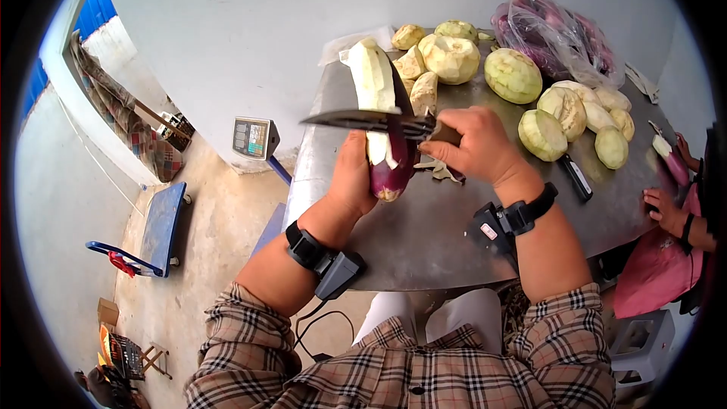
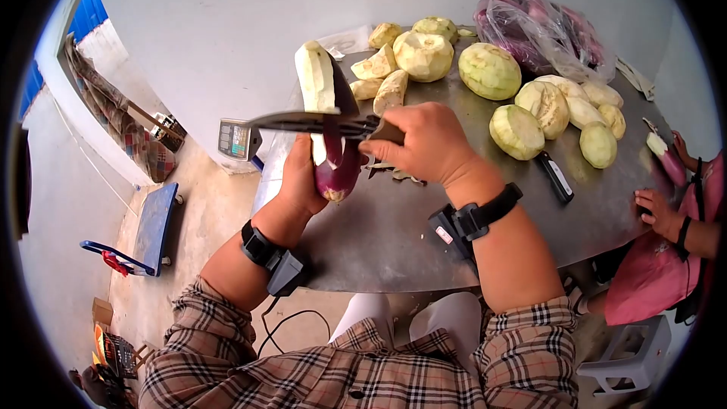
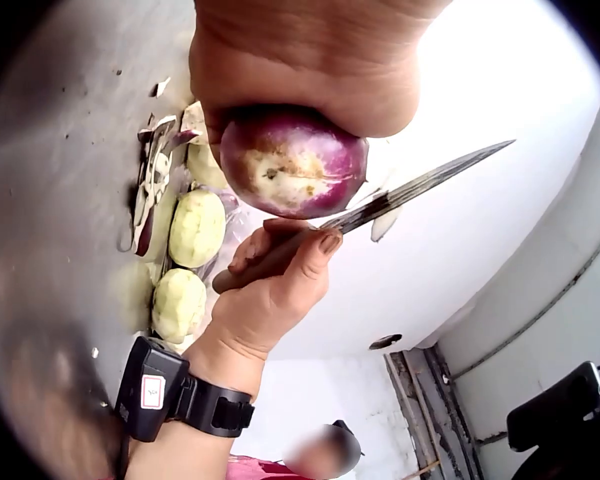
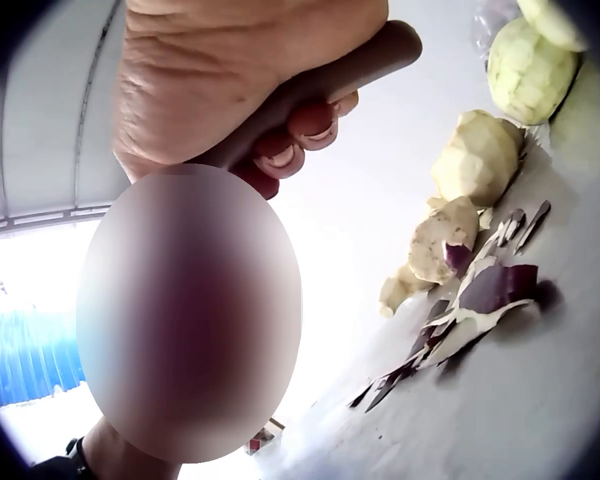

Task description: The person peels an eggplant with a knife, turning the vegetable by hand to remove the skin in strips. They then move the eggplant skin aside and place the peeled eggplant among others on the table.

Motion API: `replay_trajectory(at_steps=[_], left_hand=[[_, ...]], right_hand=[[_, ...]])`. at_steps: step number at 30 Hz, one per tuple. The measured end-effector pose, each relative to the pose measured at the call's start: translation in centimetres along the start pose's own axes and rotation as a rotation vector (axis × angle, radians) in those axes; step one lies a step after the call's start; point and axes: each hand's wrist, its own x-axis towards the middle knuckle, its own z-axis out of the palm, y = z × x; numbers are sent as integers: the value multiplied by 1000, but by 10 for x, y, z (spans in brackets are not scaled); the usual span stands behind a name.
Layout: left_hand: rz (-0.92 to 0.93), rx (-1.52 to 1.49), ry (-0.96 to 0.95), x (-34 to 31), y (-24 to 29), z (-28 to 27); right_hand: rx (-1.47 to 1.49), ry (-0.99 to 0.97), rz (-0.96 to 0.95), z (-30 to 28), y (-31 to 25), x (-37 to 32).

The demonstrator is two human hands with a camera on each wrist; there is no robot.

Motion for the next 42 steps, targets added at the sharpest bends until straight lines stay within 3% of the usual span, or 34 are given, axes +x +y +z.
replay_trajectory(at_steps=[2,5,10,17,20,24,26,27,30,33,42], left_hand=[[-6,-58,83,5,-4,-5],[35,-26,49,2,2,2],[95,-21,114,5,-2,1],[-13,-96,60,0,1,6],[-9,-65,18,-2,2,6],[-4,-22,-13,-1,2,6],[-4,13,-49,2,-1,-3],[14,-25,44,-2,4,9],[2,-56,84,-3,4,10],[37,-18,94,5,-2,-2],[-90,-92,117,-1,-3,4]], right_hand=[[-12,-64,-19,4,-4,0],[-41,-118,-5,8,-11,1],[-112,-71,14,7,-11,1],[-78,10,31,6,-4,0],[16,65,174,-2,9,-1],[0,67,62,-2,4,0],[11,-21,17,-2,-4,0],[17,-66,-7,-1,-7,0],[21,-94,21,4,-11,1],[11,-64,43,5,-7,-1],[-41,38,11,3,2,-2]])
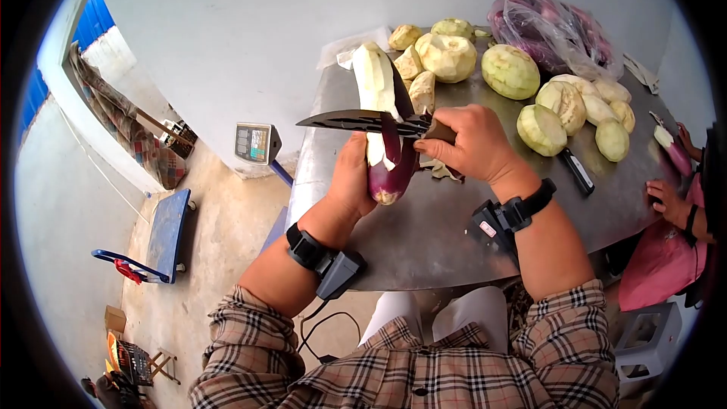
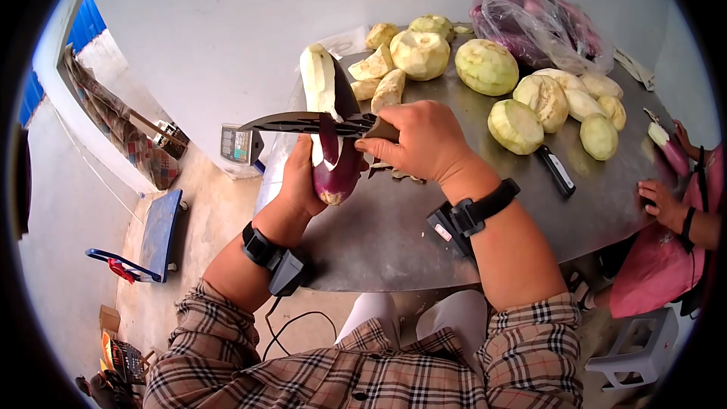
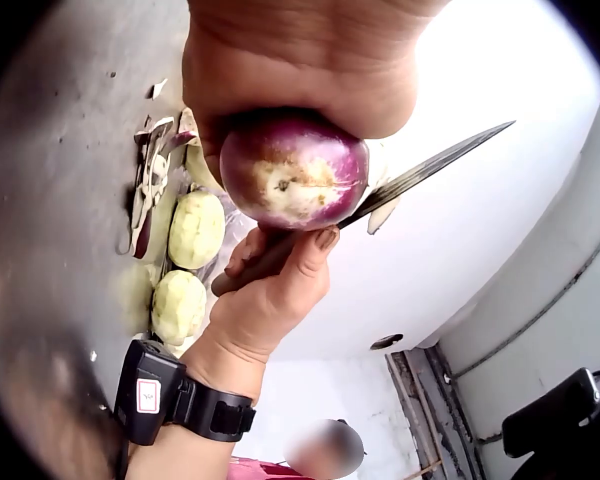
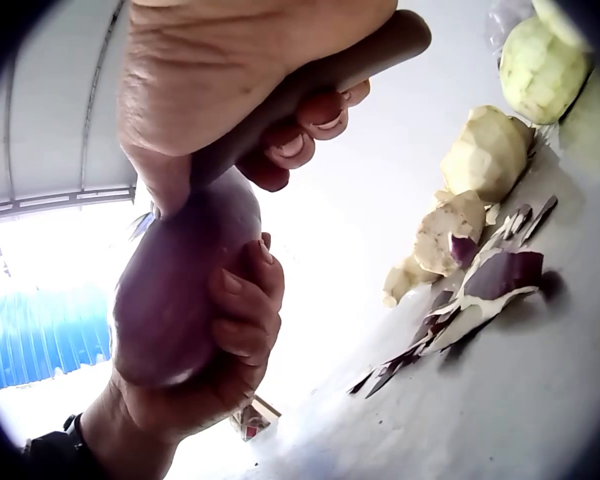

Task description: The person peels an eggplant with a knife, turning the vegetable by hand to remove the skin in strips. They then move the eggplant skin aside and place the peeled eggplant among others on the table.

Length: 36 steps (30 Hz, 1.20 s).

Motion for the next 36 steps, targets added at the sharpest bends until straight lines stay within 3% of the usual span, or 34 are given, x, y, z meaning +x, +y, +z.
replay_trajectory(at_steps=[9,15,19,22,23,29,36], left_hand=[[-87,-33,-245,1,7,-3],[-150,-48,-209,5,15,-7],[-41,56,-149,6,15,-10],[-79,3,-158,6,12,-13],[-65,0,-77,13,7,-18],[-87,8,7,7,4,-9],[-96,57,-130,4,8,-10]], right_hand=[[84,80,52,-4,10,0],[-16,60,1,-2,9,0],[-107,24,-22,0,1,1],[-109,1,-19,2,-3,1],[-93,-3,-9,2,-3,2],[-84,1,15,5,-5,0],[-38,-6,53,1,-2,0]])
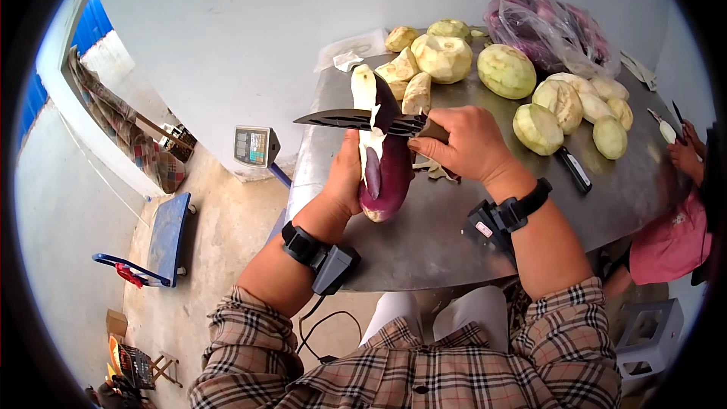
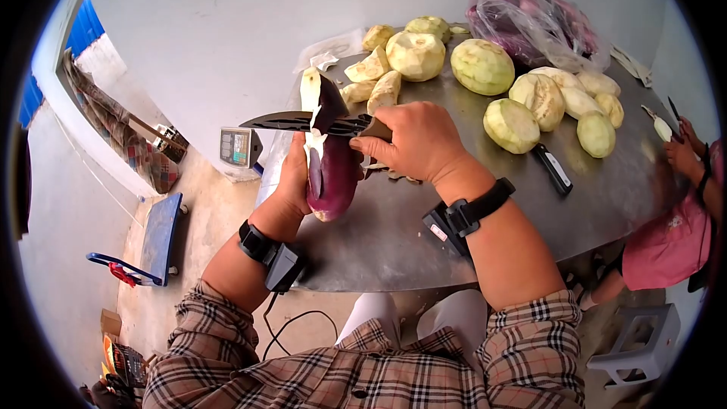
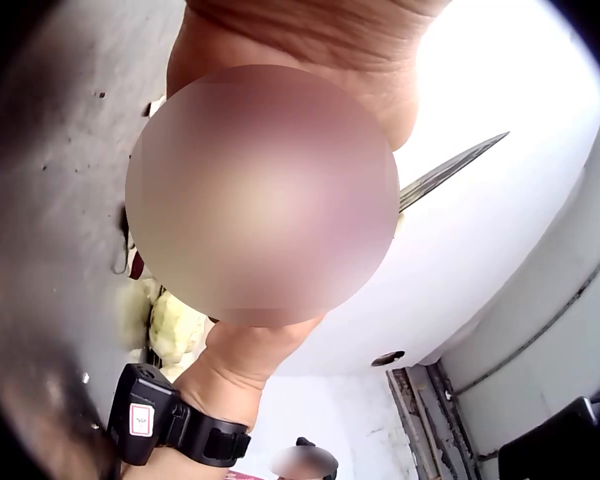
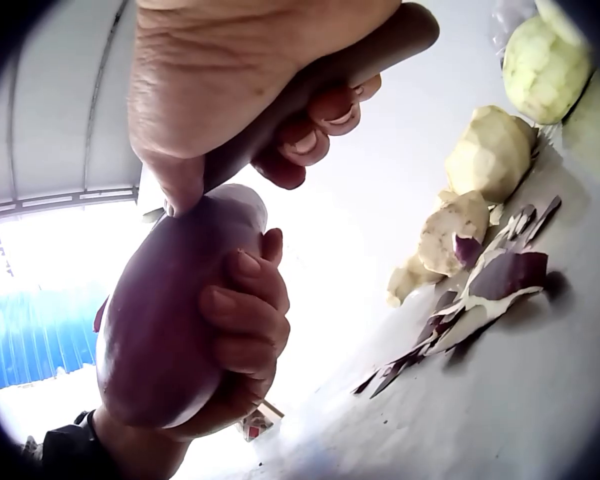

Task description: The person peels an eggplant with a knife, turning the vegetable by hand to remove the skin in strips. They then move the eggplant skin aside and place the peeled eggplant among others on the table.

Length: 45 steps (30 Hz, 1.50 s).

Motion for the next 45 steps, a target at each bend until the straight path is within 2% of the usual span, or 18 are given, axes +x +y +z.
replay_trajectory(at_steps=[2,5,11,15,20,26,29,32,34,37,40,41,44,45], left_hand=[[-2,17,-15,2,-1,-3],[-23,-4,68,-4,3,9],[0,22,-18,-2,1,-1],[-72,22,-19,-1,6,3],[-111,-72,36,-3,3,7],[-80,3,-189,-1,5,-7],[-112,225,-114,-6,4,7],[-116,232,-126,-10,5,13],[-125,151,-212,-6,2,3],[-127,56,-299,-11,1,0],[-120,111,-318,-14,1,3],[-78,196,-262,-15,2,8],[-106,119,-344,-5,0,-9],[-101,92,-316,-4,0,-9]], right_hand=[[-9,-5,-3,-1,2,0],[-21,-10,-6,-3,3,1],[8,-25,1,-5,4,0],[81,7,97,-8,10,0],[30,2,111,-11,19,1],[128,15,66,-13,13,2],[170,-15,60,-13,9,2],[194,-15,74,-12,11,0],[231,-11,104,-14,11,1],[384,24,238,-11,26,2],[238,-27,297,-8,37,3],[184,-67,351,-9,38,3],[-57,95,358,-10,34,1],[-146,85,390,-13,32,2]])
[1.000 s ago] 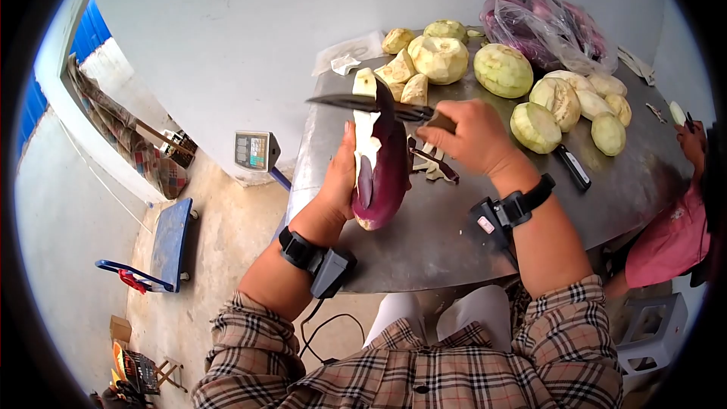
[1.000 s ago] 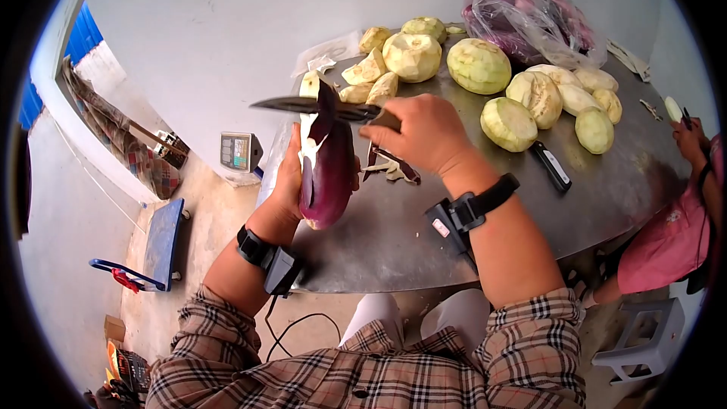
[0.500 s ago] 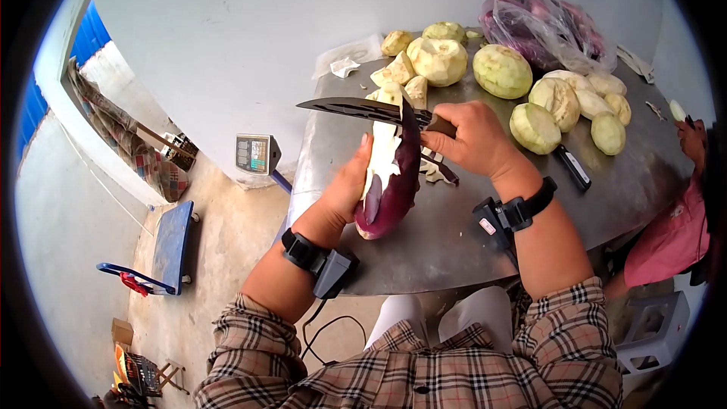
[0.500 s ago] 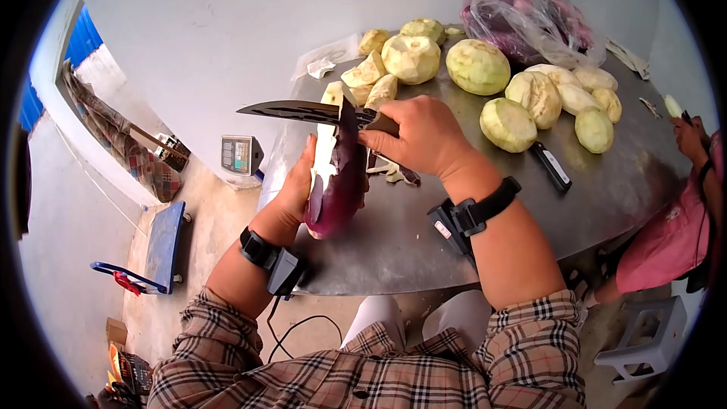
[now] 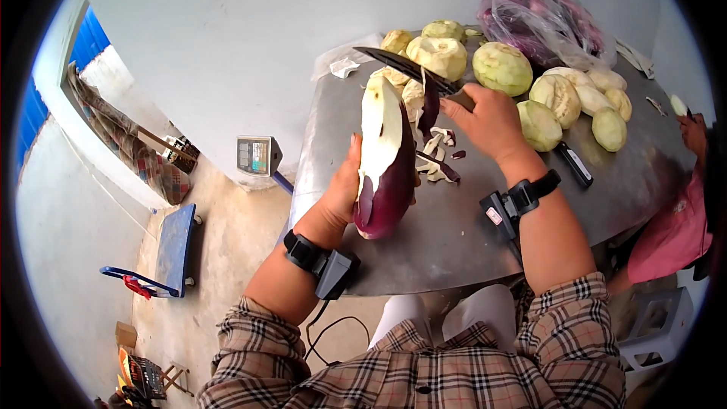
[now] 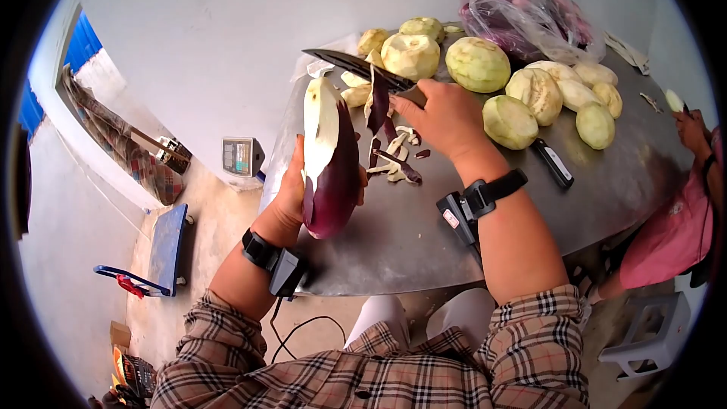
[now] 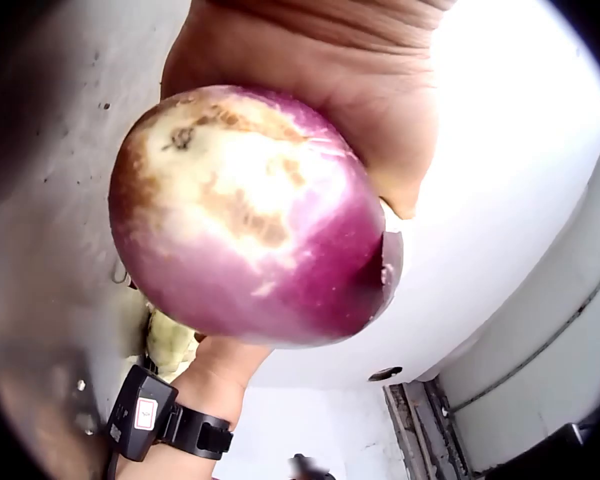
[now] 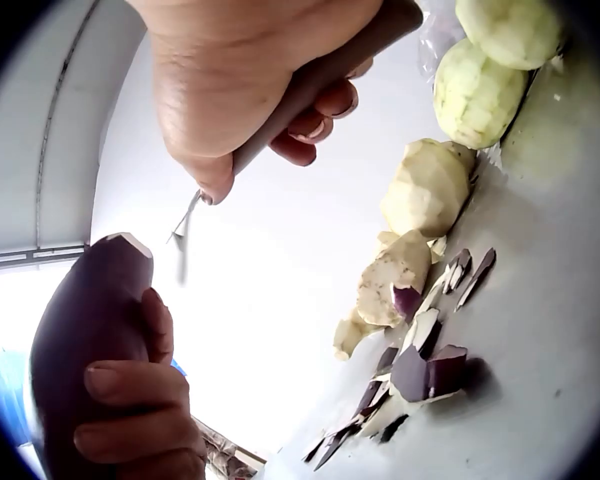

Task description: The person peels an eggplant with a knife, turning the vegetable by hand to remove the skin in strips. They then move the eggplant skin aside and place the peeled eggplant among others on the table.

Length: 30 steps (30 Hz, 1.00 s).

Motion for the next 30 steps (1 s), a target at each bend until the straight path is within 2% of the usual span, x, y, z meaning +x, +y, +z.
replay_trajectory(at_steps=[3,7,10,13,17,18,24,27,30], left_hand=[[10,-82,75,3,0,3],[8,-129,110,5,-3,3],[46,-121,178,8,-5,6],[142,-116,222,10,-3,12],[263,-221,211,10,5,21],[264,-259,150,10,5,18],[188,-284,247,11,1,21],[166,-315,61,12,-5,5],[166,-337,87,13,-7,1]], right_hand=[[-92,156,-130,2,-1,-1],[-54,376,-311,8,3,3],[-83,417,-362,7,2,3],[-79,433,-375,8,3,4],[-47,356,-365,7,-5,1],[-50,329,-353,9,-6,-1],[-29,216,-265,11,-12,-4],[-25,210,-260,12,-14,-4],[-24,214,-247,13,-13,-4]])
